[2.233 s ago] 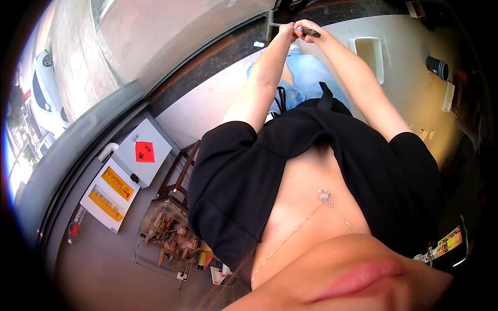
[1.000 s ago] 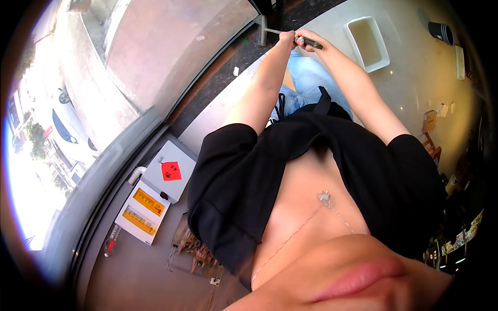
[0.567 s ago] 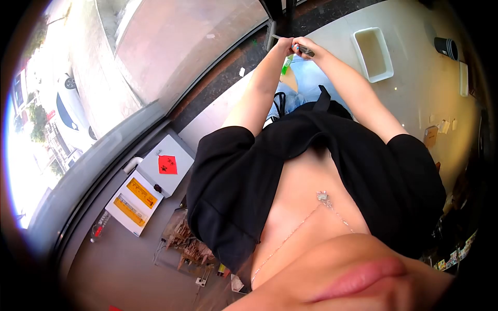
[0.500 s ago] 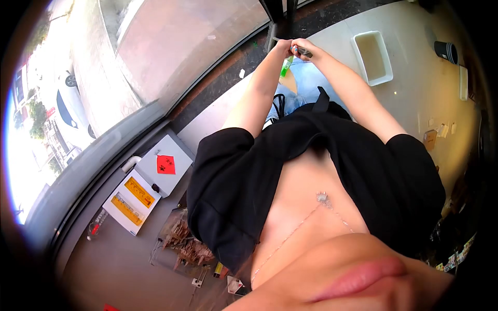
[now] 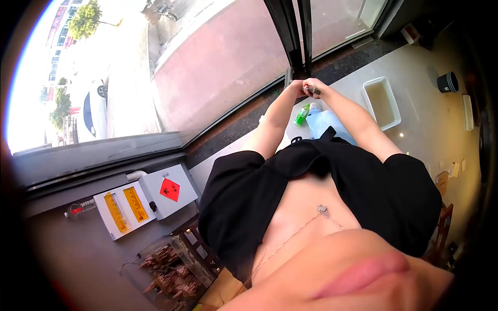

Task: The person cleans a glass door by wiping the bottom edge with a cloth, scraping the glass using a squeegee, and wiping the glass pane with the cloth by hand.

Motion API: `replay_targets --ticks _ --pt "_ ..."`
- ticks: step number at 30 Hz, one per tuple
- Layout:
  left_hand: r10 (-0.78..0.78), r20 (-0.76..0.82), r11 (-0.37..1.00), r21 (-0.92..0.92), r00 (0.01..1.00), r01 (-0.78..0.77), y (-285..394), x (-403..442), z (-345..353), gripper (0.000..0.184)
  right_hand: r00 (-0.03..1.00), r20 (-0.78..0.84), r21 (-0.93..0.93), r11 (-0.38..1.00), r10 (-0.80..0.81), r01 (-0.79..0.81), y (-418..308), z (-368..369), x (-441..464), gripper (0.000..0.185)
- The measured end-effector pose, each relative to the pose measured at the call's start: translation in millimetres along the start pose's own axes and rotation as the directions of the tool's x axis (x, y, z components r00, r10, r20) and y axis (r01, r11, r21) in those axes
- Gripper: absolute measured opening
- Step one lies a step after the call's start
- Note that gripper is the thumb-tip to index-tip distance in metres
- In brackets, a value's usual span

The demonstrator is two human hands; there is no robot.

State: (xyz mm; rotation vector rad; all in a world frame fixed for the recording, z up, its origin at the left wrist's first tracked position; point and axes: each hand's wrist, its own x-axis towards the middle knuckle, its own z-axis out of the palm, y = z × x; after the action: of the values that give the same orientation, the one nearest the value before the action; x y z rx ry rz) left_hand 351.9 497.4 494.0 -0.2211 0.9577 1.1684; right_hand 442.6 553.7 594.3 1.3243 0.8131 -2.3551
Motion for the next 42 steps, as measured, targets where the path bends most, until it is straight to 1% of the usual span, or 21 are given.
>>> replay_targets --ticks 3,6,7,9,12,16,17,20,21,22,24,26,27,30,31,32,34,36,38,40,42 --pt "0.086 -0.117 0.996 0.007 0.989 -0.086 -29.7 -30.5 19.5 0.02 0.999 -0.031 -0.085 0.996 -0.013 0.01 26.4 1.8 -15.6 0.013" --pt "0.19 -0.062 0.974 -0.117 0.98 -0.196 -60.1 -48.8 25.1 0.019 0.997 -0.052 -0.219 0.974 -0.062 0.049 47.2 6.4 -41.6 0.013" --pt "0.231 -0.09 0.966 -0.093 0.969 -0.239 -67.7 -4.8 -3.7 0.018 0.994 -0.063 -0.23 0.97 -0.093 0.076 53.7 7.6 -49.9 0.013" --pt "0.255 -0.058 0.961 -0.091 0.965 -0.26 -75.2 -6.5 0.1 0.018 0.992 -0.055 -0.239 0.966 -0.117 0.101 64.8 4.8 -63.2 0.011" --pt "0.308 -0.031 0.946 -0.096 0.951 -0.31 -88.9 -20.7 24.7 0.018 0.988 -0.051 -0.283 0.951 -0.145 0.125 73.1 -6.0 -81.9 0.011" --pt "0.396 -0.06 0.91 -0.109 0.916 -0.4 -109.2 -52.1 61.6 0.017 0.981 0.044 -0.305 0.932 -0.19 0.194 85.3 -20.2 -120.8 0.011" --pt "0.423 -0.071 0.897 -0.108 0.903 -0.428 -115.3 -57.5 72.8 0.017 0.985 0.065 -0.318 0.932 -0.162 0.175 87.7 -25.1 -132.8 0.011" --pt "0.51 -0.121 0.847 -0.101 0.852 -0.521 -134.8 -71.3 105.9 0.016 0.983 0.055 -0.415 0.891 -0.176 0.183 94.8 -45.2 -151.3 0.01" --pt "0.538 -0.146 0.828 -0.092 0.83 -0.552 -142.8 -75.1 116.4 0.016 0.973 0.068 -0.46 0.859 -0.219 0.225 97.2 -56.5 -148.3 0.008" --pt "0.568 -0.178 0.807 -0.071 0.803 -0.586 -151.4 -79.6 128.9 0.016 0.967 0.113 -0.455 0.853 -0.227 0.253 98.9 -63.5 -163.6 0.008" --pt "0.632 -0.254 0.76 0.016 0.732 -0.65 -167.9 -93.1 157.8 0.015 0.939 0.09 -0.48 0.812 -0.331 0.332 111.9 -76.3 -188.6 0.008" --pt "0.676 -0.383 0.726 0.202 0.629 -0.657 -191.9 -109.0 188.9 0.019 0.928 0.097 -0.506 0.785 -0.361 0.358 121.6 -91.7 -202.0 0.01" --pt "0.667 -0.437 0.727 0.207 0.603 -0.655 -201.7 -121.3 205.3 0.017 0.914 0.133 -0.525 0.755 -0.383 0.393 128.1 -96.7 -223.0 0.005" --pt "0.756 -0.424 0.648 0.37 0.499 -0.666 -234.3 -143.1 235.0 0.016 0.835 0.273 -0.498 0.673 -0.477 0.547 158.5 -114.3 -270.0 0.003" --pt "0.776 -0.374 0.624 0.339 0.507 -0.704 -244.7 -137.6 230.4 0.016 0.821 0.306 -0.471 0.673 -0.482 0.571 170.4 -118.7 -285.4 0.007" --pt "0.825 -0.354 0.56 0.413 0.44 -0.718 -256.3 -134.5 230.8 0.017 0.816 0.3 -0.503 0.645 -0.495 0.576 182.6 -123.1 -301.9 0.021" --pt "0.921 -0.28 0.39 0.624 0.272 -0.677 -282.5 -155.5 249.1 0.016 0.754 0.335 -0.446 0.609 -0.566 0.655 208.9 -134.3 -323.2 0.04" --pt "0.94 -0.232 0.342 0.642 0.251 -0.686 -297.7 -152.9 250.2 0.01 0.72 0.344 -0.449 0.568 -0.603 0.69 227.7 -146.5 -326.0 0.052" --pt "0.954 -0.183 0.299 0.65 0.238 -0.699 -310.2 -162.0 259.6 0.009 0.684 0.351 -0.472 0.51 -0.64 0.719 239.6 -155.1 -321.8 0.054" --pt "0.94 -0.194 0.335 0.685 0.28 -0.648 -310.1 -147.6 245.5 0.014 0.658 0.338 -0.511 0.456 -0.673 0.729 245.5 -159.7 -316.7 0.055" --pt "0.928 -0.209 0.356 0.736 0.307 -0.576 -309.4 -143.7 240.5 0.018 0.668 0.322 -0.54 0.449 -0.671 0.712 246.5 -159.3 -305.1 0.053"
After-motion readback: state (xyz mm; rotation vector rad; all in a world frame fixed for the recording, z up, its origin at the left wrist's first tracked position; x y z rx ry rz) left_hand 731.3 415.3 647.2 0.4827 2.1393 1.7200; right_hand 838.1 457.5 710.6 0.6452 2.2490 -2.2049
